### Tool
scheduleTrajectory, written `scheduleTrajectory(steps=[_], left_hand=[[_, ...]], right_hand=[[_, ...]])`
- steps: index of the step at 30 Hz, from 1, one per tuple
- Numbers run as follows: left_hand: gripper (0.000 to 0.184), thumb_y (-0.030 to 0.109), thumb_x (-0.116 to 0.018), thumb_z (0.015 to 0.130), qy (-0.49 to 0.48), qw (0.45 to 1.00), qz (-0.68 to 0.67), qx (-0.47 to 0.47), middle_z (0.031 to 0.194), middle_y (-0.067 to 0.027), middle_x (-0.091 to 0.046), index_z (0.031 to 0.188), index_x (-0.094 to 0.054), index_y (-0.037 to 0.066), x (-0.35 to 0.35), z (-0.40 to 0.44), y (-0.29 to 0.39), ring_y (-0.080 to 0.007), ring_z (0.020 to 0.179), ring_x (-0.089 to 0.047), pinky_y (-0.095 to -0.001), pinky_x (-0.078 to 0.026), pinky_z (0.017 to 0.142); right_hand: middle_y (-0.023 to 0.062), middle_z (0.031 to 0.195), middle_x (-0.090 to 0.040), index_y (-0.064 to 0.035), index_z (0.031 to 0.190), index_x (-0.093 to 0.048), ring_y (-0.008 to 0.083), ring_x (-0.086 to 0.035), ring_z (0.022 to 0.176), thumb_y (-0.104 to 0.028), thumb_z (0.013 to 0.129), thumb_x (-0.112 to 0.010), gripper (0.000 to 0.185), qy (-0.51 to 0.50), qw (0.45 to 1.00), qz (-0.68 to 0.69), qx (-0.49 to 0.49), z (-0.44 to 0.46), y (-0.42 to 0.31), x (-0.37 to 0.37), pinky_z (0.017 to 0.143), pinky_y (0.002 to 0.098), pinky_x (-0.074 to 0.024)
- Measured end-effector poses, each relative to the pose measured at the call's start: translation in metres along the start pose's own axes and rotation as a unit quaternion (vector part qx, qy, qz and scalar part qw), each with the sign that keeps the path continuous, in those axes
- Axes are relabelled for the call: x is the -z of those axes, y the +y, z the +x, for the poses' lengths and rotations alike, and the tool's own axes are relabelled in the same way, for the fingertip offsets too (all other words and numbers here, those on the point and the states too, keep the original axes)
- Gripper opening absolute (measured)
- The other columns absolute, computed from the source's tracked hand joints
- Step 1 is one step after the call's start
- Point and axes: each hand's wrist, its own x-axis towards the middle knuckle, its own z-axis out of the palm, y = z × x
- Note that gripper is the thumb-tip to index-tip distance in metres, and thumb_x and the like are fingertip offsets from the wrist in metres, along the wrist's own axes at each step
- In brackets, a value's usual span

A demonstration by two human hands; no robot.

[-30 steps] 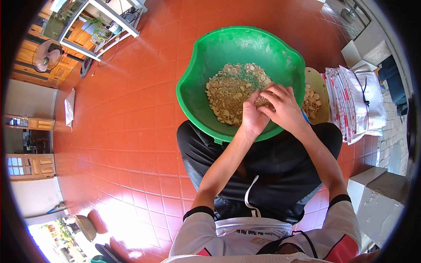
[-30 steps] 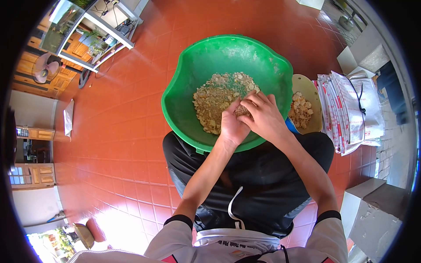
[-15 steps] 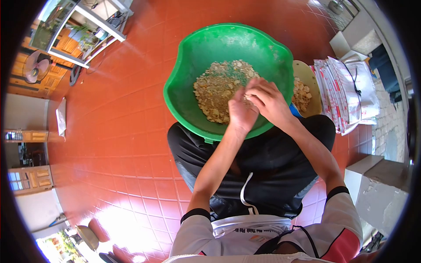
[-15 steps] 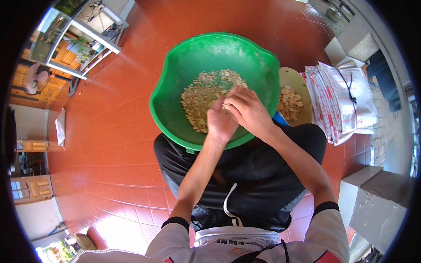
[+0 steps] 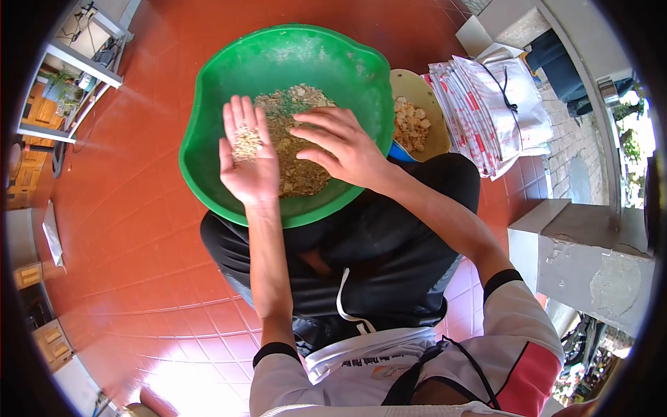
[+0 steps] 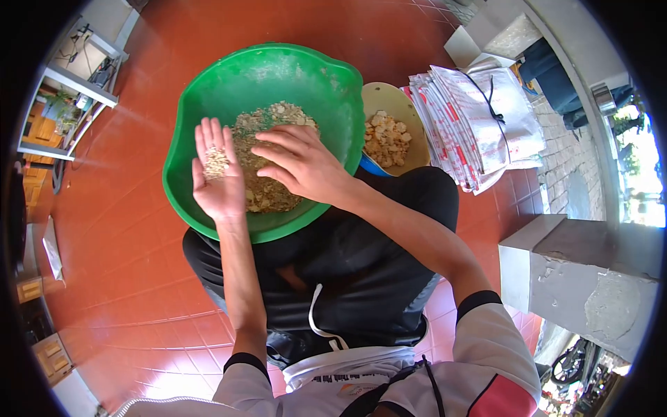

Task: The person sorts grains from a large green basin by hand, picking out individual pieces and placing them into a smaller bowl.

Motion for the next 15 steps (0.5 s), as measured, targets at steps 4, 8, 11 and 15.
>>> scheduleTrajectory(steps=[4,8,11,15], left_hand=[[0.056,0.018,-0.032,0.105,-0.018,1.0,-0.003,0.003,0.165,-0.0164,-0.019,0.156,-0.018,-0.001,-0.002,0.0,0.002,-0.0304,0.153,-0.017,-0.0487,-0.014,0.128],[0.058,0.02,-0.033,0.106,-0.03,0.999,-0.026,0.013,0.166,-0.016,-0.013,0.157,-0.013,-0.001,-0.005,0.0,-0.002,-0.0303,0.154,-0.012,-0.0475,-0.014,0.128],[0.064,0.015,-0.039,0.105,-0.03,0.999,-0.023,0.016,0.167,-0.0161,-0.008,0.158,-0.006,0.0,-0.01,-0.001,-0.005,-0.0294,0.155,-0.01,-0.0463,-0.015,0.128],[0.065,0.02,-0.038,0.106,-0.021,0.997,-0.058,0.037,0.167,-0.0177,-0.008,0.158,-0.006,-0.001,-0.009,0.0,-0.006,-0.0308,0.155,-0.01,-0.0469,-0.016,0.128]], right_hand=[[0.0041,0.132,-0.061,-0.0105,0.119,-0.069,0.0261,-0.059,0.116,-0.024,0.082,-0.079,0.04,-0.001,1.0,0.007,0.021,-0.002,0.0,-0.003,0.096,0.0427,-0.0469],[0.0035,0.121,-0.066,-0.0098,0.112,-0.071,0.0248,-0.062,0.108,-0.022,0.082,-0.079,0.033,0.008,0.999,0.008,0.031,-0.005,0.0,-0.004,0.09,0.0397,-0.0496],[0.0048,0.105,-0.068,-0.0081,0.107,-0.072,0.0237,-0.065,0.094,-0.015,0.081,-0.079,0.028,0.017,0.999,0.03,0.034,-0.008,-0.003,0.0,0.079,0.0358,-0.054],[0.0059,0.095,-0.067,-0.0065,0.101,-0.071,0.0228,-0.067,0.083,-0.008,0.081,-0.078,0.022,0.031,0.998,0.038,0.041,-0.008,-0.004,-0.001,0.069,0.032,-0.0575]])
